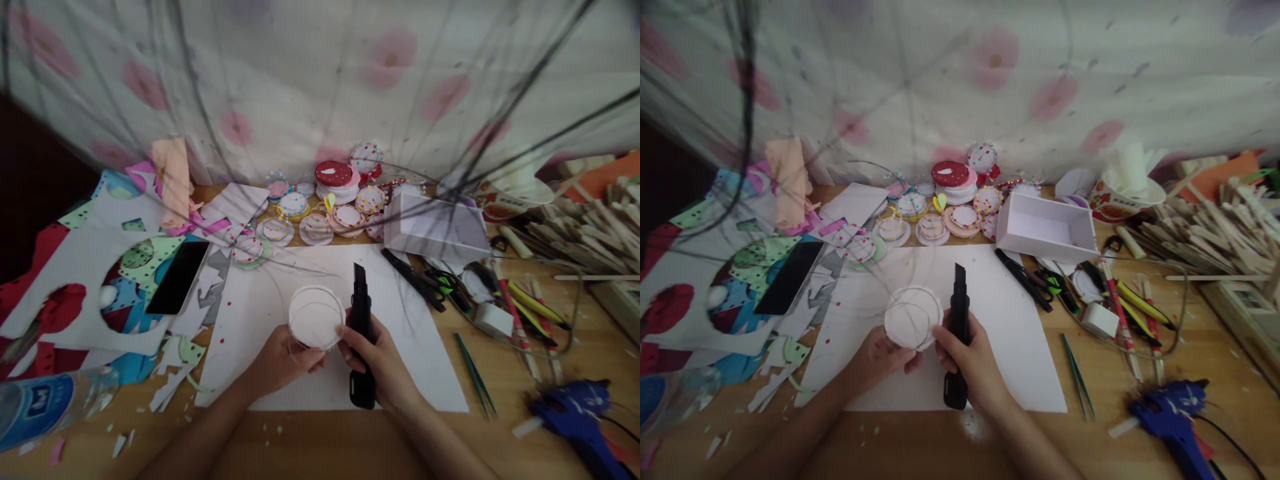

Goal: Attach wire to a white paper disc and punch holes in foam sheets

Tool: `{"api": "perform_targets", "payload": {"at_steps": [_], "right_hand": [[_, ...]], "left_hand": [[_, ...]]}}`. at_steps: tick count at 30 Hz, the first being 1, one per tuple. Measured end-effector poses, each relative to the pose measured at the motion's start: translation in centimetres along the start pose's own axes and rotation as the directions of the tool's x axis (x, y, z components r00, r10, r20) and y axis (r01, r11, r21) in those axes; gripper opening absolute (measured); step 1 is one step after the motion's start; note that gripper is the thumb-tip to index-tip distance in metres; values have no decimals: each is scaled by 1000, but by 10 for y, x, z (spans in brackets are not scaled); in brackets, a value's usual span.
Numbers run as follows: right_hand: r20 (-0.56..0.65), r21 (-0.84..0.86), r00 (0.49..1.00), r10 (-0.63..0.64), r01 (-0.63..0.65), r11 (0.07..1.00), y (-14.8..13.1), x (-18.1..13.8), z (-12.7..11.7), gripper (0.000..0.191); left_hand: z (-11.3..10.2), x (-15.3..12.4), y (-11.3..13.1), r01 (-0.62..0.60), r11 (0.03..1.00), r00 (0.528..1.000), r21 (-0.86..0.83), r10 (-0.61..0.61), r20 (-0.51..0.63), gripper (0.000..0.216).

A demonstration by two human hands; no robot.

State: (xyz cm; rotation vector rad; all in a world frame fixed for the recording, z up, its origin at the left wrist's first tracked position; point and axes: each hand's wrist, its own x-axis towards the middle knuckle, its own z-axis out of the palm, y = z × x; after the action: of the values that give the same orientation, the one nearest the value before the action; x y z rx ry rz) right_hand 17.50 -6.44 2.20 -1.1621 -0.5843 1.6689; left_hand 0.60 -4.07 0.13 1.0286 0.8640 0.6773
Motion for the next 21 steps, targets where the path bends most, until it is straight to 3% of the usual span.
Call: {"api": "perform_targets", "payload": {"at_steps": [15,21], "right_hand": [[47,-44,999,4,-2,999,4,-1,1,34],[42,-47,999,-5,7,999,3,-1,0,34]], "left_hand": [[-2,1,-7,-17,1000,1000,-16,17,19,45],[-2,0,1,-40,999,998,4,40,-56,44]]}}
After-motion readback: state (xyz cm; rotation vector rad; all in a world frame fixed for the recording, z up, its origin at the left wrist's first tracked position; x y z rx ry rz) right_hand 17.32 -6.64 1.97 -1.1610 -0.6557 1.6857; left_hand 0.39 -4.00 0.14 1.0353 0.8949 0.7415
